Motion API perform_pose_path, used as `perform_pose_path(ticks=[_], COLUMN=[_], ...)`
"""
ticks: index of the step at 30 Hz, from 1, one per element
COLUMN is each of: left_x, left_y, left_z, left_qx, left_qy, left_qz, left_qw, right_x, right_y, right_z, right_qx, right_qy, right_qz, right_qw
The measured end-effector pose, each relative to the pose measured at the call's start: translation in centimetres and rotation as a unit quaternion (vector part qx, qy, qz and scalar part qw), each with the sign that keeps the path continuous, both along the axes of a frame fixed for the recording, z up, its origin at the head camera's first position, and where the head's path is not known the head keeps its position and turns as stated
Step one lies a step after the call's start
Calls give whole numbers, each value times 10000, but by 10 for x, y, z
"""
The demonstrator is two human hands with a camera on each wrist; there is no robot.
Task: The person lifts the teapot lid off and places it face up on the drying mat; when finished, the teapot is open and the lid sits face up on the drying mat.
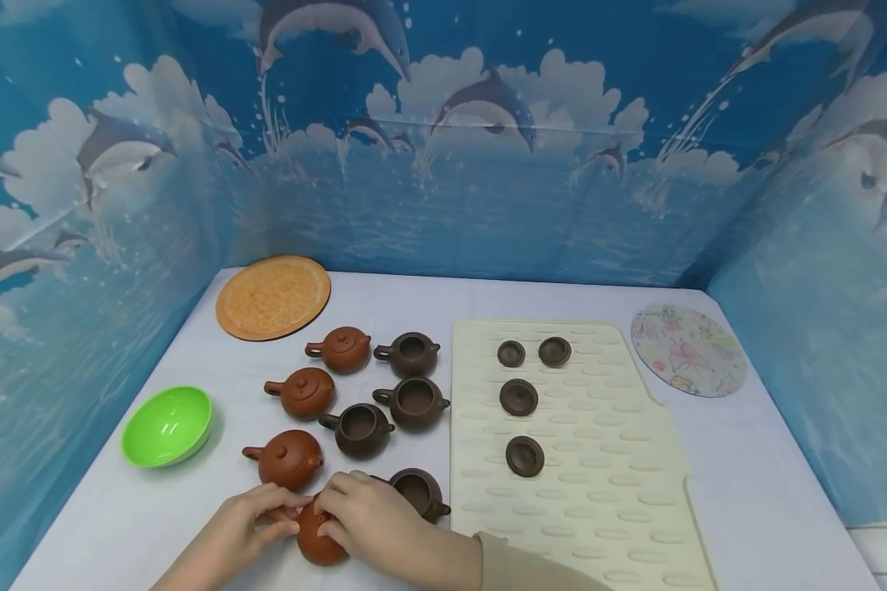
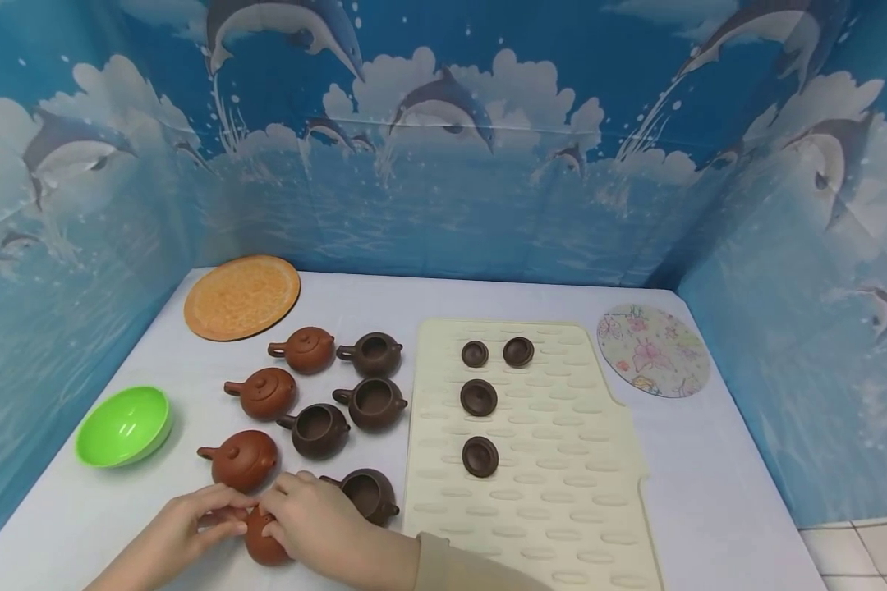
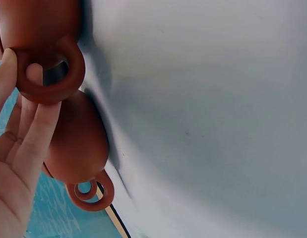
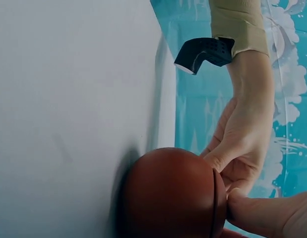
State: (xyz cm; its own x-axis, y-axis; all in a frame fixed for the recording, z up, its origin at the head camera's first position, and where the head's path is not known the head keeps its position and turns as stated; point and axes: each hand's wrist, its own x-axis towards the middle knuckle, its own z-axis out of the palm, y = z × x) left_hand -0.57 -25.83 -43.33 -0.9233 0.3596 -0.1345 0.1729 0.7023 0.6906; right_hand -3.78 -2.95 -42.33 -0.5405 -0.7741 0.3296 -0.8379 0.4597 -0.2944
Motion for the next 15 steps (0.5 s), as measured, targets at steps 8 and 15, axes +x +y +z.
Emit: perform_pose_path(ticks=[8, 15], left_x=[1, -1], left_y=[-3, 0], left_z=[0, -2], left_qx=[108, 184], left_qy=[117, 326], left_qz=[-111, -138], left_qw=[9998, 9992], right_x=[2, -15], right_y=[1, 20], right_z=[4, 8], right_qx=[-153, -1043], right_qy=[-690, -4252], right_qz=[-78, -462], right_qw=[9975, 8979])
